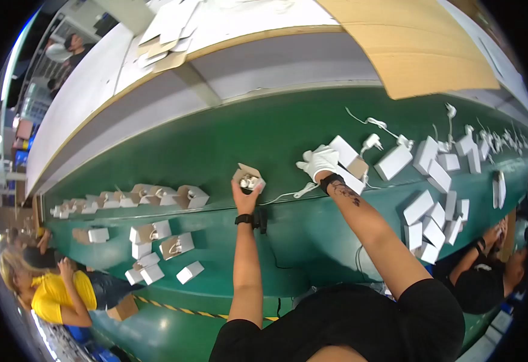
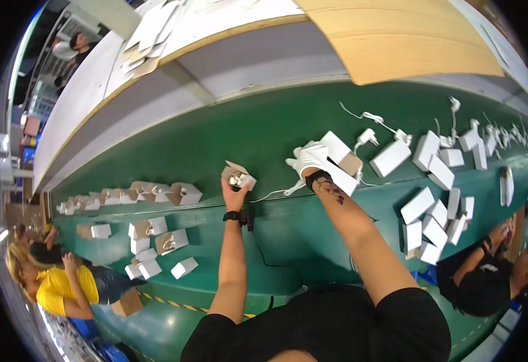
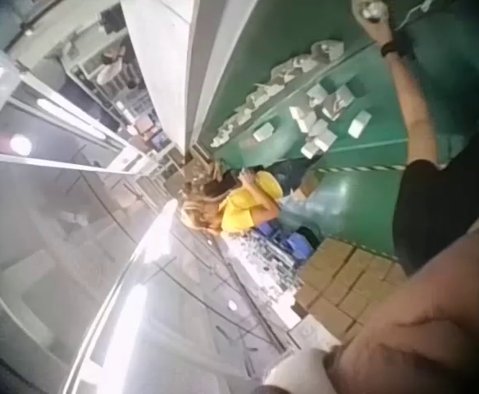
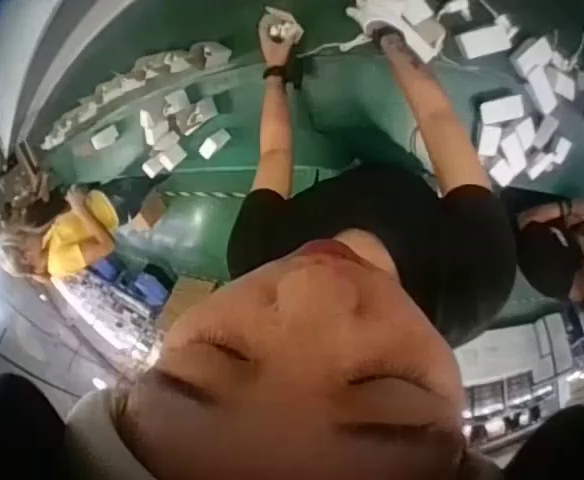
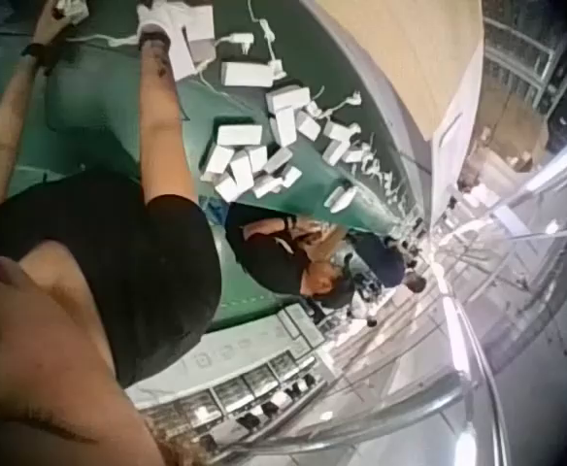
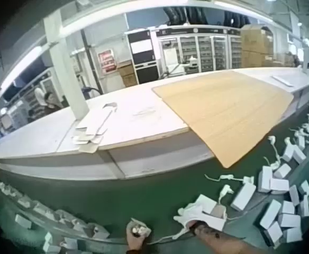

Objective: The person packages power adapters by picking up an adapter and a cardboard box, folding the box, and sliding the adapter inside before placing it on the green surface.

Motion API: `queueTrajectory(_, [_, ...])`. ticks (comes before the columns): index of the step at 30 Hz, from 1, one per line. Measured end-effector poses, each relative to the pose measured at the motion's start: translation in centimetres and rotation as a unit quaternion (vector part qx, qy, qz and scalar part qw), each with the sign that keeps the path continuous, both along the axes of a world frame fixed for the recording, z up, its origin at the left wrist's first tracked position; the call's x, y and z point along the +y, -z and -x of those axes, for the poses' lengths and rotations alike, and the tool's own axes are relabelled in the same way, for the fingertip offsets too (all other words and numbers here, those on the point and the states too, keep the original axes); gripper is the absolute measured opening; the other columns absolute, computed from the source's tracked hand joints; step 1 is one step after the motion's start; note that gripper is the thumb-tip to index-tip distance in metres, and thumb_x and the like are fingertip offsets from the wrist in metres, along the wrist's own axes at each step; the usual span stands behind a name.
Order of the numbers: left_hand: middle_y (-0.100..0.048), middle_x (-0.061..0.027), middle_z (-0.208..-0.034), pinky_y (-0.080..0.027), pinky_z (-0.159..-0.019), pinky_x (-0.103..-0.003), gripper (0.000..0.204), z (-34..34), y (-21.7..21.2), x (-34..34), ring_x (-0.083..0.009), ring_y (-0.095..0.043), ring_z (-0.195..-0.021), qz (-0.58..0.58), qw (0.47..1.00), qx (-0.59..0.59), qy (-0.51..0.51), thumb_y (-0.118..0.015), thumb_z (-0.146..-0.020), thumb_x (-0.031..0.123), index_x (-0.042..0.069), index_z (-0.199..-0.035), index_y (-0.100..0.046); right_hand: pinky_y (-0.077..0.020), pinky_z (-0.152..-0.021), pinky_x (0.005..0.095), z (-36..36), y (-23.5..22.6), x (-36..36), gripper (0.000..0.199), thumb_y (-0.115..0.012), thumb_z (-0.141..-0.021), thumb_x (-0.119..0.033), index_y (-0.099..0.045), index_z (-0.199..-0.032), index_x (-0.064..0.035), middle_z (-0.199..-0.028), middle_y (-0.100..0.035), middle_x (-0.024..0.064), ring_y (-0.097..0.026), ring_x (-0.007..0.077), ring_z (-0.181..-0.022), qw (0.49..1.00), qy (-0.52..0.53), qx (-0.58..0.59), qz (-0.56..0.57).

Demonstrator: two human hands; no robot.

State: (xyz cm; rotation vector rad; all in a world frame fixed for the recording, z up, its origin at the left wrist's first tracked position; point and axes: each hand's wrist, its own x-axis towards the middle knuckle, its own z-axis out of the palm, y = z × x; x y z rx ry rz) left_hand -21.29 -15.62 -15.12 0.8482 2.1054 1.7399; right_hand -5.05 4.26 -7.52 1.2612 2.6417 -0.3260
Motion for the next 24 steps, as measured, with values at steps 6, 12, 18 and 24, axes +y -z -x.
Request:
queueTrajectory(6, [-0.052,-0.0114,-0.119,-0.039,-0.095,-0.038,0.061,-5.9,-6.3,-1.1,-0.0235,-0.05,-0.11,0.046,0.988,0.089,-0.119,-0.074,-0.076,0.018,0.001,-0.125,-0.041,-0.0487,-0.075,0.0395,-1.2,4.0,1.8,0.044,-0.061,-0.076,-0.051,-0.065,-0.092,-0.0101,-0.097,-0.064,0.012,-0.061,0.0263,-0.092,0.999,0.037,-0.012,-0.005])
queueTrajectory(12, [-0.061,-0.0107,-0.1,-0.045,-0.08,-0.034,0.047,-16.5,-11.2,-0.7,-0.022,-0.057,-0.088,-0.06,0.761,-0.638,0.103,-0.058,-0.09,0.039,0.005,-0.12,-0.047,-0.0494,-0.07,0.0307,-9.5,-5.0,-6.7,0.04,-0.065,-0.082,-0.013,-0.049,-0.118,-0.0085,-0.096,-0.061,0.0067,-0.059,0.0154,-0.081,0.61,0.091,0.607,0.502])
queueTrajectory(18, [-0.061,-0.0057,-0.092,-0.048,-0.073,-0.029,0.057,-17.4,-2.2,3.9,-0.0153,-0.058,-0.081,-0.408,0.372,-0.761,0.34,-0.036,-0.096,0.051,0.004,-0.126,-0.046,-0.0485,-0.074,0.0282,-17.1,-4.8,-12.5,0.032,-0.063,-0.083,-0.012,-0.055,-0.113,-0.0035,-0.109,-0.058,0.0075,-0.058,0.0129,-0.085,0.67,0.087,0.545,0.496])
queueTrajectory(24, [-0.061,-0.0071,-0.101,-0.044,-0.086,-0.032,0.059,-21.4,-6.8,5.5,-0.0168,-0.056,-0.09,-0.302,0.529,-0.709,0.355,-0.033,-0.096,0.051,0.003,-0.125,-0.051,-0.0478,-0.073,0.027,-18.1,-6.9,-11.9,0.027,-0.063,-0.083,-0.013,-0.057,-0.107,-0.0006,-0.111,-0.057,0.007,-0.058,0.0128,-0.085,0.822,0.091,0.496,0.264])
